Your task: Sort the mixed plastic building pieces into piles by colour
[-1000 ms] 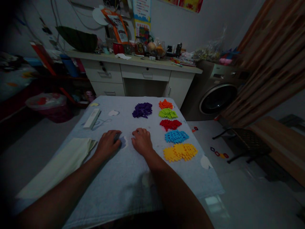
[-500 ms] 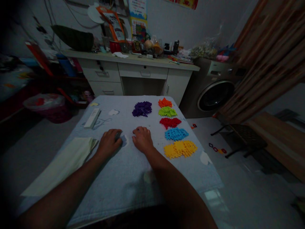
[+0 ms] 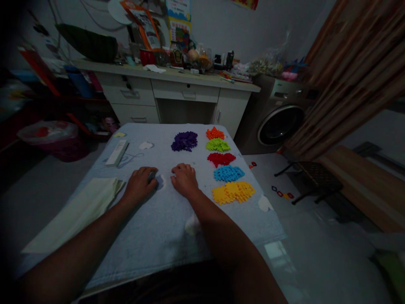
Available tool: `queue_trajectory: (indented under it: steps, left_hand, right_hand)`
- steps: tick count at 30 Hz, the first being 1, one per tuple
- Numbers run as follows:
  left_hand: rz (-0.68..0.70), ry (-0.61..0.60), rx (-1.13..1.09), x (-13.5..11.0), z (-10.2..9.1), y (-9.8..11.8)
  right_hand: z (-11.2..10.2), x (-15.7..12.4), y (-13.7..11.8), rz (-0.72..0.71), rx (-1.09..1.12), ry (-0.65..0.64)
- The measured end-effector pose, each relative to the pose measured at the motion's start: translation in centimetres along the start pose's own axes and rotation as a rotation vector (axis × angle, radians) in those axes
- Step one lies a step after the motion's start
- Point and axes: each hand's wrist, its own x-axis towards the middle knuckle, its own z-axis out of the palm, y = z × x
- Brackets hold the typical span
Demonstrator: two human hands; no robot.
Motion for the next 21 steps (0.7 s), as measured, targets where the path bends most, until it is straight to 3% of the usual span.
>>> queue_trajectory:
  steps: [21]
  left_hand:
    - [0.036,-0.002,0.026,1.1,0.4,0.3]
  right_hand:
    - [-0.2,0.2,0.5,0.013,-0.031,0.004]
